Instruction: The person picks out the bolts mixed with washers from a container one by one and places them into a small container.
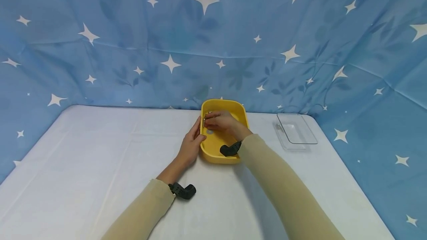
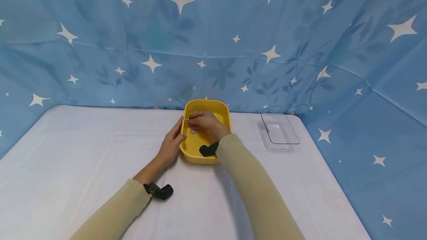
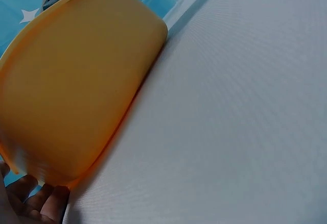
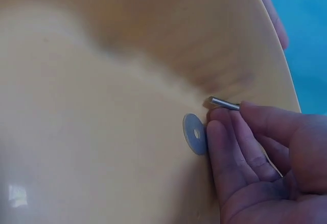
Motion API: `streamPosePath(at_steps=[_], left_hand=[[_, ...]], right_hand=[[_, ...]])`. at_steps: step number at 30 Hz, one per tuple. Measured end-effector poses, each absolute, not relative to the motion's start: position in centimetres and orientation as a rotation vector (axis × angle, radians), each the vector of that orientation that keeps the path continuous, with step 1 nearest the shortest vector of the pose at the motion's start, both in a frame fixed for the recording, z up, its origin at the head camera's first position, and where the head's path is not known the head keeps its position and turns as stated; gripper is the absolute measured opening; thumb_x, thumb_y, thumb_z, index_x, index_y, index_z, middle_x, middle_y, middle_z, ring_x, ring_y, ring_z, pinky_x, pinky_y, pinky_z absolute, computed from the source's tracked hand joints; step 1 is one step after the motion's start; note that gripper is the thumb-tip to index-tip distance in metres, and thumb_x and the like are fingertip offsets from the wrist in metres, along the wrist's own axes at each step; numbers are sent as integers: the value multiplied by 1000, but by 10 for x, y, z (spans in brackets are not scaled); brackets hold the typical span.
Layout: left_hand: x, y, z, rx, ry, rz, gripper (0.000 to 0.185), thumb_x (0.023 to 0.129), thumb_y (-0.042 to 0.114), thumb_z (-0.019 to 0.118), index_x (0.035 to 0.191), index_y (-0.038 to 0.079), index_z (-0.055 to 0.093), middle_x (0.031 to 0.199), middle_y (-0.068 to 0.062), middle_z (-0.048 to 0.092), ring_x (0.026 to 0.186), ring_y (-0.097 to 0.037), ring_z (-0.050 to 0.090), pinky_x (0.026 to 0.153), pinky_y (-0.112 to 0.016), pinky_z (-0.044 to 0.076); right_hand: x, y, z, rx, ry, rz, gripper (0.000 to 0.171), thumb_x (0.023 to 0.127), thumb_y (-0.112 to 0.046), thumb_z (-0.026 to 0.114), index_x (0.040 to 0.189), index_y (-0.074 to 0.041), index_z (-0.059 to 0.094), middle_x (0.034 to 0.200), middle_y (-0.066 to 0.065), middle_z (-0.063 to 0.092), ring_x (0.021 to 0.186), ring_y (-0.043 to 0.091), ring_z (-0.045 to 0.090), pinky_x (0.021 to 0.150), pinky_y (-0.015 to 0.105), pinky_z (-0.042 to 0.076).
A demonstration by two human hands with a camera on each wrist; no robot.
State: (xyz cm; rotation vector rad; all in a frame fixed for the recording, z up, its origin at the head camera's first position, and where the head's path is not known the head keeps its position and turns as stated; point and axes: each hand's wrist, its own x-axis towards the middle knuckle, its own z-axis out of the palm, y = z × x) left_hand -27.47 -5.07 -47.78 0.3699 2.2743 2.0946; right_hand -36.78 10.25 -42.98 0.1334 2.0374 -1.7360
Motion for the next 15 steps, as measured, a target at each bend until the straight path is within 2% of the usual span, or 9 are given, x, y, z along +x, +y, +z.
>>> streamPosePath(at_steps=[3, 10, 15], left_hand=[[-275, -51, -478, 375, 2273, 2094, 71, 99, 8, 46, 162, 29, 20, 169, 5, 23, 154, -15, 30, 124, -39, 31], [-275, -51, -478, 392, 2281, 2096, 72, 98, 8, 46, 163, 26, 20, 170, 2, 22, 155, -17, 28, 124, -39, 30], [-273, -50, -477, 391, 2276, 2093, 71, 99, 7, 45, 163, 26, 20, 169, 5, 22, 155, -15, 28, 124, -38, 31]], right_hand=[[-368, 102, -432, 139, 2039, -1756, 38, 98, -1, 61, 136, 1, 62, 128, 21, 69, 101, 20, 73, 103, 38, 55], [-366, 95, -434, 151, 2077, -1815, 35, 94, 1, 65, 129, 5, 65, 98, 8, 69, 79, 11, 70, 102, 39, 56], [-365, 93, -433, 178, 2156, -1763, 32, 93, 0, 66, 125, 2, 67, 101, 11, 69, 83, 15, 69, 101, 38, 57]])
